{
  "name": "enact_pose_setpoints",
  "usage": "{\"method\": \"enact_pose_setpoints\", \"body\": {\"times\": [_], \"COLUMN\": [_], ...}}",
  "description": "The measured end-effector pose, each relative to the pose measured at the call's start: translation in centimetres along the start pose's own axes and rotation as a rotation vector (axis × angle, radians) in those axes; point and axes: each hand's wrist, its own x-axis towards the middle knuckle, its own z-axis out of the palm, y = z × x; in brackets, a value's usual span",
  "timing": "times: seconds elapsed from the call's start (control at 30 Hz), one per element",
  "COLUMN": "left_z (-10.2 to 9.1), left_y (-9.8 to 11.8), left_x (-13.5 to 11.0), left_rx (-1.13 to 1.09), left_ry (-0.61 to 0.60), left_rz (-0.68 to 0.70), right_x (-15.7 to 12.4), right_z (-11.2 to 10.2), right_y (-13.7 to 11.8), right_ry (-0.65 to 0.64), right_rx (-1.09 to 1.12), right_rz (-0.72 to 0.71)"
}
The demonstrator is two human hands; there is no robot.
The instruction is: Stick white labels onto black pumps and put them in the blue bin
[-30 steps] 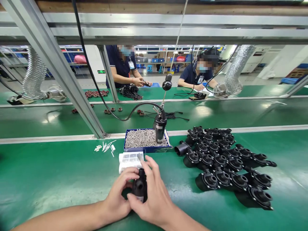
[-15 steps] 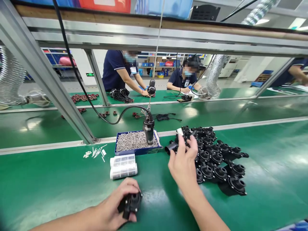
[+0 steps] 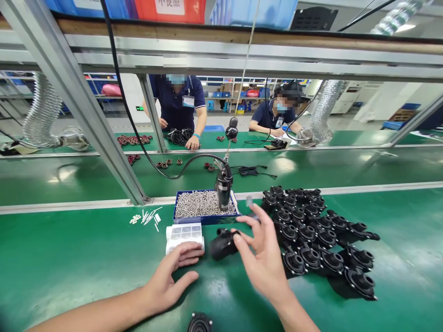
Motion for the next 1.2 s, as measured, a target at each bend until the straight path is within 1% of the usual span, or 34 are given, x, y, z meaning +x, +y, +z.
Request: {"method": "enact_pose_setpoints", "body": {"times": [0.03,0.07,0.13,0.17,0.23,0.33,0.43,0.5,0.57,0.67,0.8,0.9,1.03,1.2], "left_z": [0.1,0.2,0.3,0.3,0.3,0.3,0.4,0.5,0.6,0.5,0.4,0.5,0.5,0.5], "left_y": [-0.3,-0.6,-0.6,-0.5,0.0,0.8,1.4,1.5,1.4,0.9,0.6,0.5,0.6,0.7], "left_x": [0.0,0.0,0.1,0.1,0.2,0.5,0.7,0.7,0.6,0.6,0.7,0.7,0.6,0.6], "left_rx": [-0.026,-0.048,-0.064,-0.061,-0.055,-0.028,0.089,0.153,0.18,0.192,0.173,0.161,0.17,0.163], "left_ry": [0.005,-0.007,-0.032,-0.033,-0.023,0.0,0.023,0.064,0.135,0.231,0.243,0.243,0.249,0.253], "left_rz": [-0.023,-0.018,0.034,0.056,0.061,0.061,0.154,0.184,0.183,0.175,0.173,0.174,0.174,0.169], "right_x": [-0.7,-1.4,-2.7,-3.2,-3.7,-3.7,-3.4,-3.3,-3.2,-3.3,-3.8,-4.5,-5.2,-5.3], "right_z": [1.0,1.9,3.5,4.1,4.8,4.9,4.5,4.3,4.1,4.0,4.6,5.2,5.5,5.5], "right_y": [-0.1,0.0,0.5,0.9,1.7,2.4,2.0,1.3,0.7,0.1,0.5,1.3,2.1,2.3], "right_ry": [-0.05,-0.1,-0.18,-0.201,-0.198,-0.138,-0.068,-0.043,-0.088,-0.23,-0.324,-0.335,-0.303,-0.3], "right_rx": [0.113,0.205,0.312,0.322,0.275,0.18,0.159,0.173,0.231,0.337,0.378,0.371,0.343,0.324], "right_rz": [0.032,0.058,0.099,0.112,0.12,0.132,0.125,0.109,0.144,0.287,0.437,0.497,0.516,0.527]}}
